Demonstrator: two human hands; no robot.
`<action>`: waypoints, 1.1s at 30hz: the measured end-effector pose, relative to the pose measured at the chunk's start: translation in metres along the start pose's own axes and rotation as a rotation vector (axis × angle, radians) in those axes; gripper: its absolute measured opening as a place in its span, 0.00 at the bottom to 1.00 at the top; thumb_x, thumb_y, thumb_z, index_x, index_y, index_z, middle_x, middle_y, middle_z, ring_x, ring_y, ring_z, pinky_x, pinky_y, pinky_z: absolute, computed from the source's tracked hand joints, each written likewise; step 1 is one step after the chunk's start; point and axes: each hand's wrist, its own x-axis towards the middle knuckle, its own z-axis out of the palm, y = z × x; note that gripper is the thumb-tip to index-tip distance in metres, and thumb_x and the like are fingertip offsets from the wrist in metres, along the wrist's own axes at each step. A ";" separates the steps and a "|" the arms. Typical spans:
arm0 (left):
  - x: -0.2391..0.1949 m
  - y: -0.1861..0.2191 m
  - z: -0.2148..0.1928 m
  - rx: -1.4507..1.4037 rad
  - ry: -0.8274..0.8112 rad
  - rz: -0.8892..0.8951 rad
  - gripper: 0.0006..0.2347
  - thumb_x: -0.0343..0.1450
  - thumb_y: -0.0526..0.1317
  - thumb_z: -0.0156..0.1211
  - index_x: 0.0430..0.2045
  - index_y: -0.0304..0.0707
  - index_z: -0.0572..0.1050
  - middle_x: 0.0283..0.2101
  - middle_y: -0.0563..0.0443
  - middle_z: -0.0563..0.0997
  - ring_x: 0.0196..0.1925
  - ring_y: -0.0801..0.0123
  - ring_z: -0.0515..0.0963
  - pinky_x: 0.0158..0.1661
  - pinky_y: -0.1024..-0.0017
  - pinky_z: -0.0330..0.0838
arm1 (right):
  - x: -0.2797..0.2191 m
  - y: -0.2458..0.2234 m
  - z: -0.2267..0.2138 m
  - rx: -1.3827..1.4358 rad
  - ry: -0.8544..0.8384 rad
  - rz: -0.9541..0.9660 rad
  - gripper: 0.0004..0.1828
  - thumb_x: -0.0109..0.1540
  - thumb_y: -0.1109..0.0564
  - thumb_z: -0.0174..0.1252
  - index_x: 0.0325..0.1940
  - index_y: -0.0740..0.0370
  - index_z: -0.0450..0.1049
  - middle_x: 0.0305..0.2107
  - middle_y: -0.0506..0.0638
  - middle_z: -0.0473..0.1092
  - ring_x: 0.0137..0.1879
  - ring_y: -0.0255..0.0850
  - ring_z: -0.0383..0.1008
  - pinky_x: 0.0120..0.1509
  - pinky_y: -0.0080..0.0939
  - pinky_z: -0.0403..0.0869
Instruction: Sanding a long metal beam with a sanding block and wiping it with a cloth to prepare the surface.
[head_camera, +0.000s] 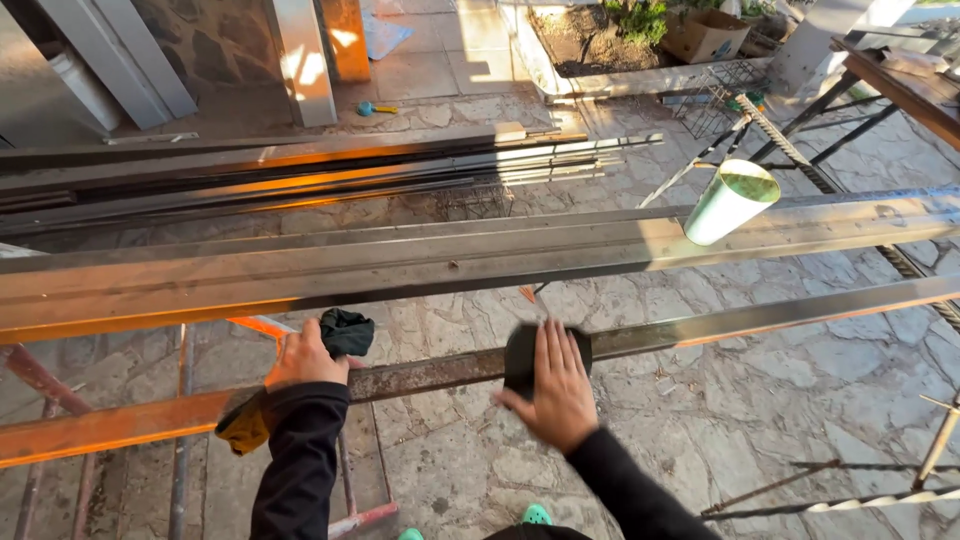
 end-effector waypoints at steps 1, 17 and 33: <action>-0.001 0.002 -0.003 -0.014 -0.029 -0.018 0.24 0.60 0.52 0.73 0.46 0.50 0.71 0.40 0.45 0.80 0.42 0.48 0.82 0.32 0.49 0.77 | 0.012 0.008 0.001 0.007 0.083 0.064 0.66 0.61 0.14 0.37 0.80 0.73 0.37 0.77 0.70 0.35 0.83 0.57 0.34 0.83 0.55 0.36; -0.016 0.009 -0.033 -0.065 0.087 0.027 0.23 0.64 0.45 0.69 0.54 0.49 0.73 0.40 0.47 0.79 0.43 0.50 0.86 0.43 0.53 0.82 | -0.005 -0.040 0.013 -0.047 0.313 -0.112 0.68 0.57 0.15 0.52 0.76 0.77 0.51 0.70 0.78 0.53 0.78 0.67 0.51 0.82 0.59 0.48; -0.004 0.003 -0.014 0.017 -0.015 0.014 0.25 0.63 0.48 0.69 0.55 0.51 0.71 0.43 0.46 0.80 0.39 0.50 0.85 0.35 0.53 0.79 | -0.024 -0.012 0.000 -0.057 -0.038 0.048 0.69 0.61 0.13 0.38 0.79 0.72 0.23 0.78 0.68 0.23 0.84 0.57 0.24 0.83 0.55 0.32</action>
